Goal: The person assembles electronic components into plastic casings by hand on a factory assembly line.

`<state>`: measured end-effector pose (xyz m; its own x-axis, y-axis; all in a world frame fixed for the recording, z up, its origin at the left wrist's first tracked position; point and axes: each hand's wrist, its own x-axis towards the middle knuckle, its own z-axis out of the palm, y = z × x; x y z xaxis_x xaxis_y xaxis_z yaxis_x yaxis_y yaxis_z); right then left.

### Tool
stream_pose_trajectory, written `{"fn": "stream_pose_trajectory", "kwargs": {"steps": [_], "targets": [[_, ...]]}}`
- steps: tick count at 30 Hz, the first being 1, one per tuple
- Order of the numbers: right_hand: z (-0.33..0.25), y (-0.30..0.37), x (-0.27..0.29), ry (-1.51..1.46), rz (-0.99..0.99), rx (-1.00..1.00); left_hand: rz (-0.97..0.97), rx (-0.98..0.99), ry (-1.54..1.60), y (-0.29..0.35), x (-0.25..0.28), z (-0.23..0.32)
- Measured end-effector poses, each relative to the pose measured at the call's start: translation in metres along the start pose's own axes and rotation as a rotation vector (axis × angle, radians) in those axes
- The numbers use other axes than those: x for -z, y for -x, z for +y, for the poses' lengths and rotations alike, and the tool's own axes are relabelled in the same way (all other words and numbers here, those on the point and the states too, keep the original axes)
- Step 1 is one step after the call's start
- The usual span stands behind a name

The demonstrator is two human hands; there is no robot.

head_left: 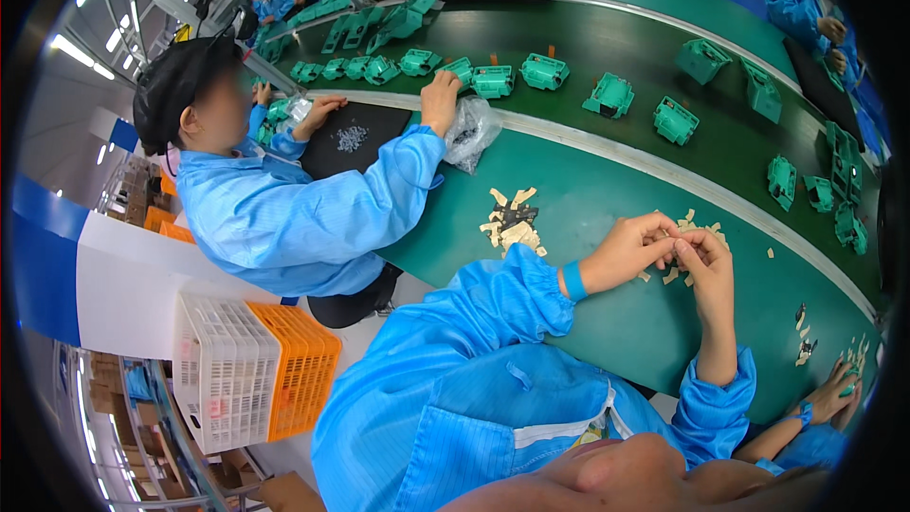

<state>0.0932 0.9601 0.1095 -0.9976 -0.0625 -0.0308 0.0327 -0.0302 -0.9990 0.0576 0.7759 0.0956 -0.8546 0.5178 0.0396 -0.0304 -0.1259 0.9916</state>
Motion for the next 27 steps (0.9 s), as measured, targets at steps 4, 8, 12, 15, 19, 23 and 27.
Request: {"fn": "stream_pose_trajectory", "kwargs": {"steps": [4,8,12,15,19,23,27], "targets": [[0.001,0.005,0.009,0.004,0.018,-0.015,-0.018,0.048,0.046,0.002,-0.008,0.019],[-0.001,0.005,0.012,0.02,0.049,0.06,-0.001,0.033,0.135,0.002,-0.008,0.018],[-0.002,0.008,0.014,-0.031,0.037,0.038,-0.017,0.039,0.135,0.002,-0.005,0.013],[0.0,0.008,0.02,-0.144,-0.001,0.008,0.001,0.032,0.139,0.002,-0.009,0.013],[-0.002,0.009,0.022,-0.221,0.05,-0.017,-0.013,-0.005,0.207,-0.002,-0.013,0.006],[-0.003,0.004,0.022,-0.223,0.053,-0.04,-0.014,-0.035,0.193,-0.004,-0.009,0.002],[-0.004,0.001,0.02,-0.25,0.026,-0.056,0.065,-0.051,0.174,-0.006,-0.008,0.003]]}}
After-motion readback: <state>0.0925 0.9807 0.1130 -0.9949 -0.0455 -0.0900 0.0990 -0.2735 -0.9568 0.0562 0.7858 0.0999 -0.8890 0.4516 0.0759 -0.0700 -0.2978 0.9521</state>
